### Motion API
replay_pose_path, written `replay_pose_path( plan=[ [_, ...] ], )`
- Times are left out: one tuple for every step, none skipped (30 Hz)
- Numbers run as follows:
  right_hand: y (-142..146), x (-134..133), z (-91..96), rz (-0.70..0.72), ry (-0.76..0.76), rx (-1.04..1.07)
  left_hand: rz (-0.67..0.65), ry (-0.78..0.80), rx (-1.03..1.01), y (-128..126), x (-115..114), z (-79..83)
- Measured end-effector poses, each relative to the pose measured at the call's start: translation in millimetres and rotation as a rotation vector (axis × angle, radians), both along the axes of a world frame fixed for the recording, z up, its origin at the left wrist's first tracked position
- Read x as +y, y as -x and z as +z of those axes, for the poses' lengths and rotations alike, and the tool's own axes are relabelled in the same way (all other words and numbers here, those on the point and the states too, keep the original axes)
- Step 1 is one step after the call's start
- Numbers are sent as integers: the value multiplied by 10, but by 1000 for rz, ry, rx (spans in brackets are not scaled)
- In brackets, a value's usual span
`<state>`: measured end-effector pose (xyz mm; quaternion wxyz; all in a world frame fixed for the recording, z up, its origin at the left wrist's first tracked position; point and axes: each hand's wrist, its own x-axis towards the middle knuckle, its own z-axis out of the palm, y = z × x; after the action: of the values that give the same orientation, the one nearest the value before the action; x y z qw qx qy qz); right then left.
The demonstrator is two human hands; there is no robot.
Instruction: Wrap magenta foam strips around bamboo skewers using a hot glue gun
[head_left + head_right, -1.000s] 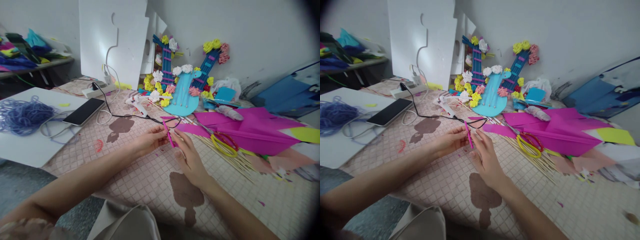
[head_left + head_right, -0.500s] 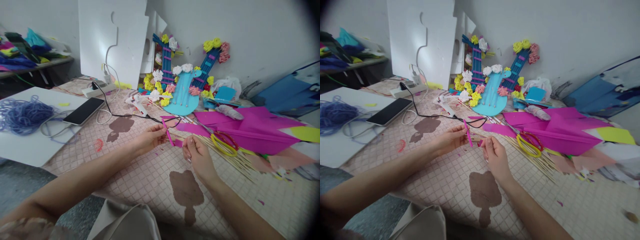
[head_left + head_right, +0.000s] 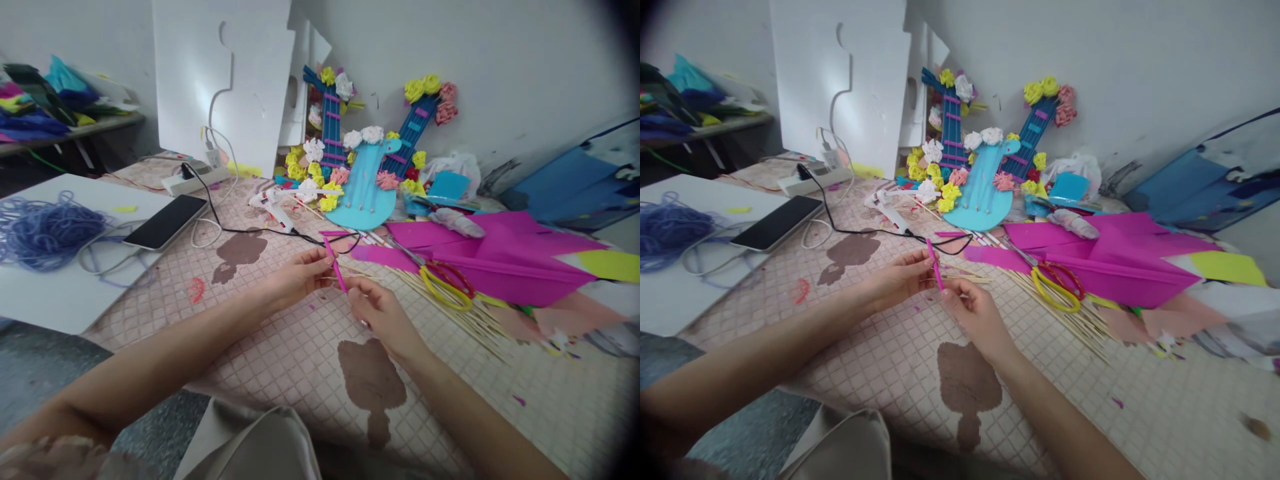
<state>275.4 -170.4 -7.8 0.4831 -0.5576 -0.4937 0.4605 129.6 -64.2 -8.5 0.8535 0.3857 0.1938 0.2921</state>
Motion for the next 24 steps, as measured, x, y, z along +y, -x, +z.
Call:
replay_pose_path(
  plan=[
    [5,-1,11,18,-2,-32,4,2,3,0,-1,5],
    [5,-3,22,27,-10,-67,11,5,5,1,-1,8],
    [-1,-5,32,25,-22,-99,19,8,5,2,2,10],
    [-14,-8,40,11,-36,-120,29,11,2,4,7,10],
    [-33,-12,45,-13,-49,-129,40,13,-3,5,14,8],
    [-57,-14,48,-47,-67,-122,49,13,-9,7,22,5],
    [-85,-14,50,-91,-92,-97,53,14,-15,8,31,2],
    [-117,-10,52,-144,-126,-56,51,17,-20,9,38,-2],
    [-149,-3,57,-202,-164,-4,44,22,-23,10,44,-5],
    [-181,8,65,-262,-205,49,36,27,-26,10,48,-7],
    [-212,22,76,-318,-241,99,27,33,-28,10,50,-9],
    [-241,37,88,-366,-267,140,18,39,-29,9,49,-10],
    [-267,53,100,-403,-284,169,10,43,-30,9,48,-11],
    [-291,67,108,-429,-294,187,2,46,-31,8,45,-13],
    [-312,79,112,-445,-297,198,-8,48,-32,8,43,-15],
    [-328,86,109,-454,-298,202,-21,49,-33,8,41,-18],
    [-338,89,101,-454,-297,197,-36,47,-34,8,40,-22],
    [-339,87,87,-440,-286,180,-50,43,-34,9,38,-26],
    [-331,80,70,-406,-261,155,-61,37,-34,9,37,-30],
    [-312,69,53,-354,-224,130,-72,29,-31,10,35,-34],
    [-282,53,38,-288,-176,110,-82,20,-30,11,33,-36],
    [-243,35,27,-211,-121,100,-89,9,-32,11,29,-37],
    [-197,16,20,-134,-71,101,-96,-3,-33,12,25,-37],
    [-147,-3,19,-70,-36,107,-104,-16,-36,12,20,-35]
  ],
)
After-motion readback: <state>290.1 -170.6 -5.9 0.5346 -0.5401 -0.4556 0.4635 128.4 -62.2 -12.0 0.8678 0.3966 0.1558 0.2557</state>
